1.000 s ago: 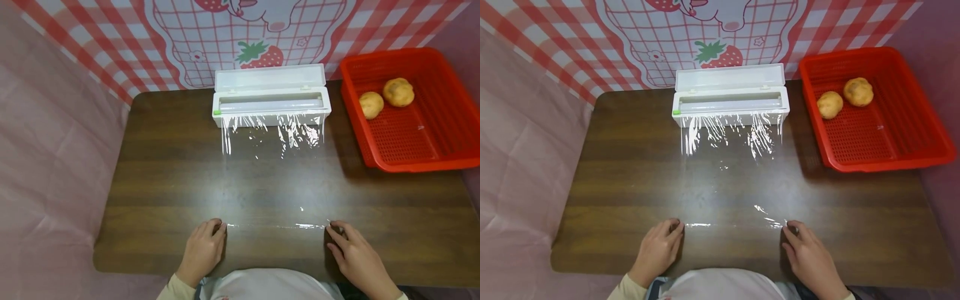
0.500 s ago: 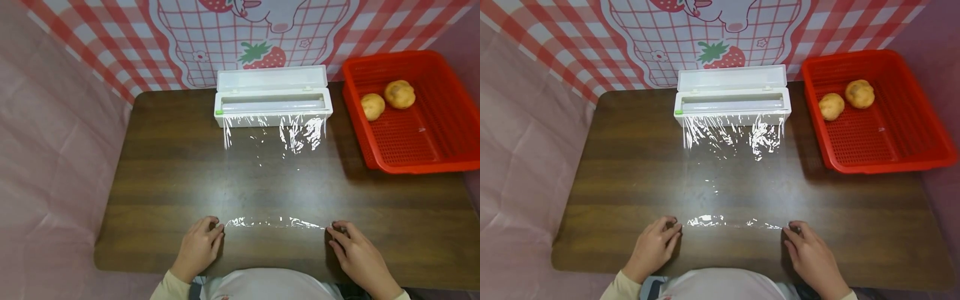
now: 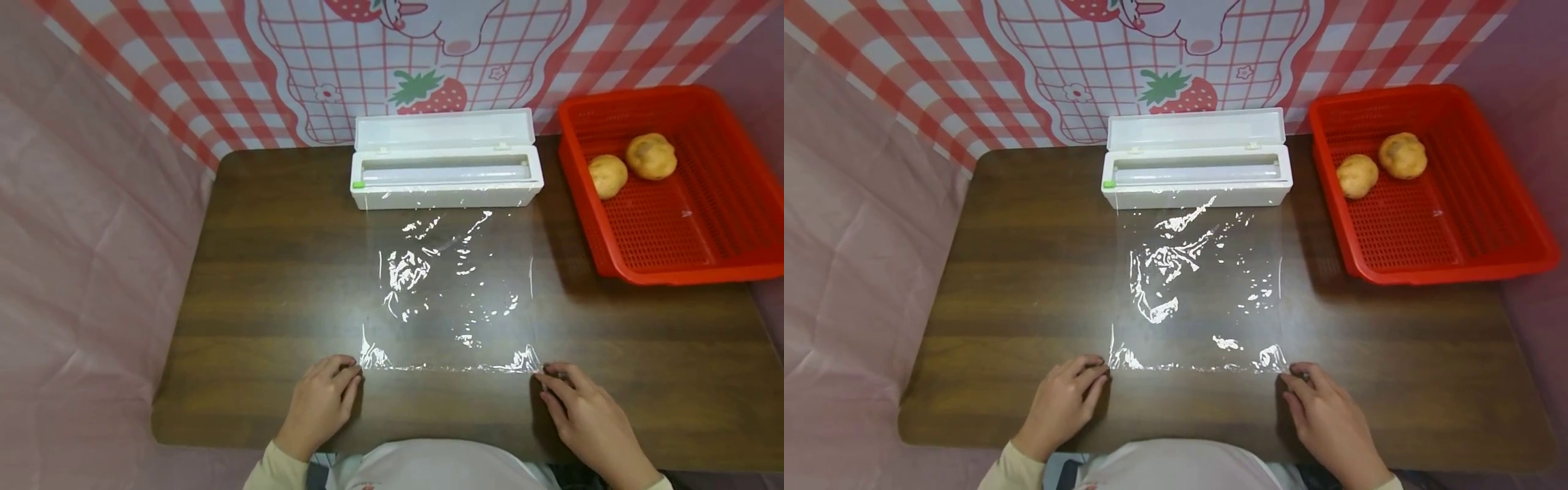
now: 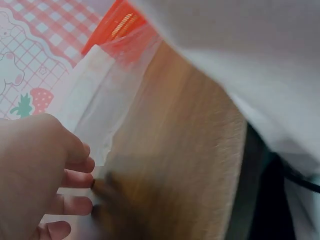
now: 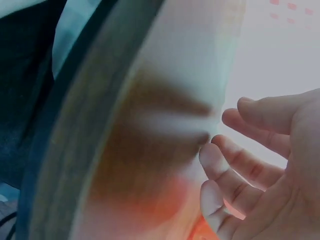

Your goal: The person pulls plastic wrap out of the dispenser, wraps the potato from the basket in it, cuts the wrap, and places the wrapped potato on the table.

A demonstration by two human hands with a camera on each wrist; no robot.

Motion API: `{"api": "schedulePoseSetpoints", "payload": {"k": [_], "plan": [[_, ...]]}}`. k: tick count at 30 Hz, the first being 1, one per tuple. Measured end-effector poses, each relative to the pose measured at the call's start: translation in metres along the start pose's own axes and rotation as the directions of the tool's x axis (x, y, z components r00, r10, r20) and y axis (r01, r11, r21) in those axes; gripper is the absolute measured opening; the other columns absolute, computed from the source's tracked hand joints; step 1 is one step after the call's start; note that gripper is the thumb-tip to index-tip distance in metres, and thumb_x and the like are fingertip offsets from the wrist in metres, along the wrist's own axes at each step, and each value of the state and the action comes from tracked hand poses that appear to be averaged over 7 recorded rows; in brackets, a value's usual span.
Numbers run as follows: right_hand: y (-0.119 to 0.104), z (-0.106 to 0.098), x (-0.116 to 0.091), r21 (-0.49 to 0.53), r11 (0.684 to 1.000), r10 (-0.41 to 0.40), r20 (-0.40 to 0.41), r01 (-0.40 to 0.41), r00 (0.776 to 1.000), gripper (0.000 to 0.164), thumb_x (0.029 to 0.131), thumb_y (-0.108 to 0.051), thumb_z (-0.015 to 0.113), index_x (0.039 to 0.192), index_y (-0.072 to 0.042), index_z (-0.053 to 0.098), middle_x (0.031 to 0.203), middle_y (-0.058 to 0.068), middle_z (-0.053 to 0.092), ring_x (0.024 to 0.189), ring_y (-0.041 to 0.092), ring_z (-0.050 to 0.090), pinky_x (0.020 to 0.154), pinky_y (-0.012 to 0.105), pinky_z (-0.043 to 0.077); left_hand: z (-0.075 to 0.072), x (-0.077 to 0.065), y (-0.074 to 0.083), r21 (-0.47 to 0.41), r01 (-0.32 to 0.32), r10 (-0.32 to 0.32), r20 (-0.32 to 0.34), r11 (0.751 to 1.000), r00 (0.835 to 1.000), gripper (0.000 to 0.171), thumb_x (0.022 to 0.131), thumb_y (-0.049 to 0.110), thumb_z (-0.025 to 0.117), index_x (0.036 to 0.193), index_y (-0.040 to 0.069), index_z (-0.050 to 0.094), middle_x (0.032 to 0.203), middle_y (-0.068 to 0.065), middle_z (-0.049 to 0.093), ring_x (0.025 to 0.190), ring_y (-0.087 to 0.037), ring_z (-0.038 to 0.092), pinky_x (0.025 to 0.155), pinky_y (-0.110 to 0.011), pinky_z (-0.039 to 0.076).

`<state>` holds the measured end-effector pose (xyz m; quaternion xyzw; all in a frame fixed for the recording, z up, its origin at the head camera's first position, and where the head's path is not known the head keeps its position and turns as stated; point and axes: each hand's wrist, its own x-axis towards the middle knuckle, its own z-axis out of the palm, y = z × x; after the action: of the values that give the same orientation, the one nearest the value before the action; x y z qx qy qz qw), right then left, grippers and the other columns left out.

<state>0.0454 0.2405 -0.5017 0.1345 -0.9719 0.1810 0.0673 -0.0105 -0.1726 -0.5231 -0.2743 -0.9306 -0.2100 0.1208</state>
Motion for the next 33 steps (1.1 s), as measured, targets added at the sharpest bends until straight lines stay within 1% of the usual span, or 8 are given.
{"api": "schedulePoseSetpoints", "payload": {"k": [3,6,9,12,16,19,25,33], "plan": [[0.003,-0.006,0.003,-0.005,1.0,-0.008,-0.06,0.008,0.998,0.028,0.069,-0.002,0.085,0.095,-0.003,0.076,0.102,0.009,0.063,0.079,0.025,0.066,0.064,0.049,0.055,-0.003,0.006,-0.003,0.025,0.014,-0.014,-0.024,1.0,1.0,0.006,0.084,0.012,0.078,0.088,0.008,0.078,0.092,-0.005,0.07,0.083,-0.023,0.068,0.07,-0.038,0.057],[0.008,-0.013,0.013,-0.012,0.999,-0.051,-0.138,0.05,0.989,0.015,0.081,-0.01,0.076,0.093,-0.001,0.075,0.1,0.011,0.061,0.078,0.027,0.064,0.064,0.049,0.053,-0.007,0.016,-0.007,0.05,0.022,-0.019,-0.058,0.999,0.998,0.006,0.085,0.013,0.077,0.086,0.007,0.077,0.09,-0.005,0.07,0.08,-0.022,0.068,0.068,-0.038,0.057],[0.011,-0.02,0.03,-0.017,0.994,-0.106,-0.2,0.104,0.974,0.034,0.097,-0.029,0.057,0.095,0.0,0.074,0.102,0.015,0.061,0.079,0.03,0.063,0.065,0.049,0.05,-0.009,0.03,-0.012,0.065,0.004,0.002,-0.096,0.998,0.995,0.007,0.087,0.014,0.075,0.085,0.007,0.077,0.089,-0.006,0.07,0.078,-0.023,0.068,0.064,-0.037,0.056],[0.012,-0.026,0.052,-0.026,0.989,-0.145,-0.227,0.142,0.963,0.05,0.103,-0.038,0.043,0.097,0.0,0.074,0.103,0.017,0.062,0.079,0.033,0.063,0.065,0.049,0.049,-0.01,0.048,-0.019,0.078,-0.034,0.043,-0.123,0.996,0.991,0.008,0.087,0.014,0.075,0.084,0.007,0.076,0.088,-0.006,0.07,0.076,-0.023,0.068,0.06,-0.037,0.054],[0.009,-0.032,0.08,-0.045,0.983,-0.185,-0.21,0.18,0.96,0.023,0.091,-0.018,0.063,0.099,0.0,0.073,0.105,0.019,0.062,0.08,0.035,0.063,0.066,0.05,0.051,-0.012,0.073,-0.028,0.1,-0.079,0.092,-0.133,0.992,0.987,0.008,0.087,0.013,0.074,0.083,0.006,0.076,0.088,-0.007,0.071,0.075,-0.025,0.068,0.06,-0.039,0.053],[0.003,-0.037,0.1,-0.058,0.979,-0.205,-0.186,0.198,0.961,0.021,0.079,-0.007,0.074,0.1,0.0,0.074,0.106,0.02,0.062,0.082,0.036,0.063,0.067,0.05,0.053,-0.014,0.093,-0.036,0.127,-0.093,0.11,-0.127,0.987,0.986,0.01,0.088,0.014,0.073,0.083,0.006,0.076,0.089,-0.008,0.071,0.076,-0.026,0.067,0.061,-0.04,0.053],[-0.001,-0.043,0.134,-0.065,0.976,-0.215,-0.187,0.207,0.958,0.022,0.079,-0.004,0.077,0.1,0.002,0.074,0.107,0.021,0.063,0.086,0.037,0.063,0.07,0.051,0.053,-0.019,0.134,-0.05,0.159,-0.103,0.119,-0.095,0.982,0.988,0.013,0.091,0.017,0.072,0.088,0.005,0.077,0.094,-0.01,0.072,0.08,-0.027,0.065,0.062,-0.039,0.052],[0.001,-0.054,0.168,-0.02,0.991,-0.133,-0.178,0.131,0.975,0.021,0.081,-0.003,0.075,0.101,0.002,0.074,0.109,0.019,0.062,0.089,0.035,0.063,0.07,0.051,0.055,-0.02,0.179,-0.064,0.19,-0.073,0.084,-0.051,0.979,0.995,0.016,0.094,0.019,0.068,0.098,0.006,0.078,0.099,-0.01,0.072,0.086,-0.028,0.064,0.066,-0.042,0.053]]}}
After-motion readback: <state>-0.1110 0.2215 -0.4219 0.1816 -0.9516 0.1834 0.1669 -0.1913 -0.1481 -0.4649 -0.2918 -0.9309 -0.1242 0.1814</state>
